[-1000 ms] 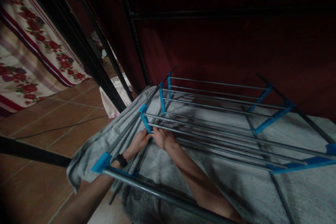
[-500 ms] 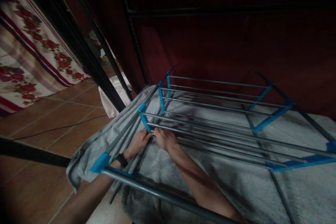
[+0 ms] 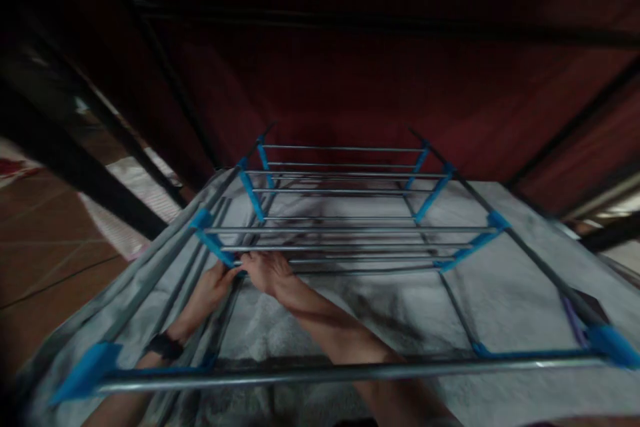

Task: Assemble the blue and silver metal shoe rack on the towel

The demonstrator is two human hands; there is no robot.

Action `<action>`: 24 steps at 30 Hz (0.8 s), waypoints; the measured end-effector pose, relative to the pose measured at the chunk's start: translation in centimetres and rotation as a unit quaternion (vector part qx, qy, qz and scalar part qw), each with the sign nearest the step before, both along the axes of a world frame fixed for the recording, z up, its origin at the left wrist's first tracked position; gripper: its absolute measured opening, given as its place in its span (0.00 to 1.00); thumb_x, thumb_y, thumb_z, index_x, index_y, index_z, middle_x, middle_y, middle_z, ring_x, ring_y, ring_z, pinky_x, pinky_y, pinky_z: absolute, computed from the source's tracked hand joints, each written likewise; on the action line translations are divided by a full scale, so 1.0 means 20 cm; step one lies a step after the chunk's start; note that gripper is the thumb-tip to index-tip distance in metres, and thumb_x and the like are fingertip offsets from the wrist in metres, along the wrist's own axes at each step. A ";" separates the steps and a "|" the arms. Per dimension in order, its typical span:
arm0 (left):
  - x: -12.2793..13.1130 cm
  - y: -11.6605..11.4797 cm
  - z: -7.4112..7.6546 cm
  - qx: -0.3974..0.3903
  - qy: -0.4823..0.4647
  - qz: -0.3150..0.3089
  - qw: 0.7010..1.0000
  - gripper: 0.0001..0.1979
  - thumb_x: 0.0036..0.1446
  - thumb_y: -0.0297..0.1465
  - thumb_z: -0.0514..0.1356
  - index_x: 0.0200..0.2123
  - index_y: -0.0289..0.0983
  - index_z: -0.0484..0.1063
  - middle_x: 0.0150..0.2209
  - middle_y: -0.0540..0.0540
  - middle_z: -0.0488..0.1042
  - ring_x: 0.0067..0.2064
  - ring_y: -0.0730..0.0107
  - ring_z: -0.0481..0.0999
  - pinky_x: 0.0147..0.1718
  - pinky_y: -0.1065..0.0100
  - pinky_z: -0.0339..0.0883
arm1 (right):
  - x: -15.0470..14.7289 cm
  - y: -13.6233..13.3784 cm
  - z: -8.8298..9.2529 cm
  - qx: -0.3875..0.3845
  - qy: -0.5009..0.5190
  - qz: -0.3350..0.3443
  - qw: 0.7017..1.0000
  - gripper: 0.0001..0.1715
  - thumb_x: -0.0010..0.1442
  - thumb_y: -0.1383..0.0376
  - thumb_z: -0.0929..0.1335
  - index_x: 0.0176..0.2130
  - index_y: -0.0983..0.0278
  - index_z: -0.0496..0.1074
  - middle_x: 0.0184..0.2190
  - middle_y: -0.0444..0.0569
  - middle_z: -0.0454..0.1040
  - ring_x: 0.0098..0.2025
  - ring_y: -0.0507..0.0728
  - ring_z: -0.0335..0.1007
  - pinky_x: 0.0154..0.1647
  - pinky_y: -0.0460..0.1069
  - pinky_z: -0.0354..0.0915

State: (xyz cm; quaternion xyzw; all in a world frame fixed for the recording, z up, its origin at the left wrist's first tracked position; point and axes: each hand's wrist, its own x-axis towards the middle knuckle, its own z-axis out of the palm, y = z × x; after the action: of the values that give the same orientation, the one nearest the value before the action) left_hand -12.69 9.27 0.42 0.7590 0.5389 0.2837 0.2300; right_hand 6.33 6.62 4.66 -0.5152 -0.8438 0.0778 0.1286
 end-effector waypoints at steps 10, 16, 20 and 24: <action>-0.06 0.11 -0.05 0.009 0.058 0.032 0.998 0.19 0.53 0.54 0.53 0.33 0.46 0.66 0.28 0.43 0.81 0.37 0.44 0.84 0.33 0.56 0.75 | 0.01 0.07 -0.02 -0.003 -0.005 0.017 1.000 0.17 0.75 0.57 0.59 0.54 0.59 0.70 0.56 0.43 0.79 0.56 0.56 0.74 0.52 0.50 0.71; -0.07 0.12 -0.05 0.023 0.045 0.017 0.999 0.18 0.52 0.52 0.55 0.35 0.46 0.69 0.32 0.45 0.83 0.40 0.45 0.85 0.35 0.57 0.78 | 0.02 0.04 0.00 0.011 -0.034 0.000 0.999 0.18 0.76 0.57 0.56 0.55 0.56 0.68 0.57 0.36 0.78 0.57 0.52 0.73 0.54 0.48 0.68; -0.09 0.14 -0.07 0.023 0.044 0.011 0.999 0.17 0.52 0.52 0.56 0.34 0.47 0.68 0.30 0.47 0.82 0.38 0.46 0.85 0.33 0.58 0.77 | 0.02 0.06 -0.01 0.000 -0.039 0.010 0.999 0.20 0.76 0.56 0.54 0.56 0.57 0.68 0.59 0.38 0.78 0.56 0.52 0.73 0.53 0.48 0.69; -0.09 0.14 -0.08 0.014 0.054 0.028 0.998 0.18 0.52 0.53 0.55 0.35 0.46 0.67 0.30 0.44 0.82 0.39 0.43 0.84 0.34 0.56 0.77 | 0.02 0.07 -0.01 0.003 -0.029 0.012 1.000 0.20 0.77 0.55 0.55 0.55 0.58 0.69 0.58 0.40 0.78 0.57 0.54 0.74 0.53 0.49 0.70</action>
State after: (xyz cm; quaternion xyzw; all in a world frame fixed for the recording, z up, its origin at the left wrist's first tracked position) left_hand -14.41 12.16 -1.12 0.7610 0.5676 0.2560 0.1823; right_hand 6.76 7.93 4.44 -0.5069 -0.8533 0.0619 0.1050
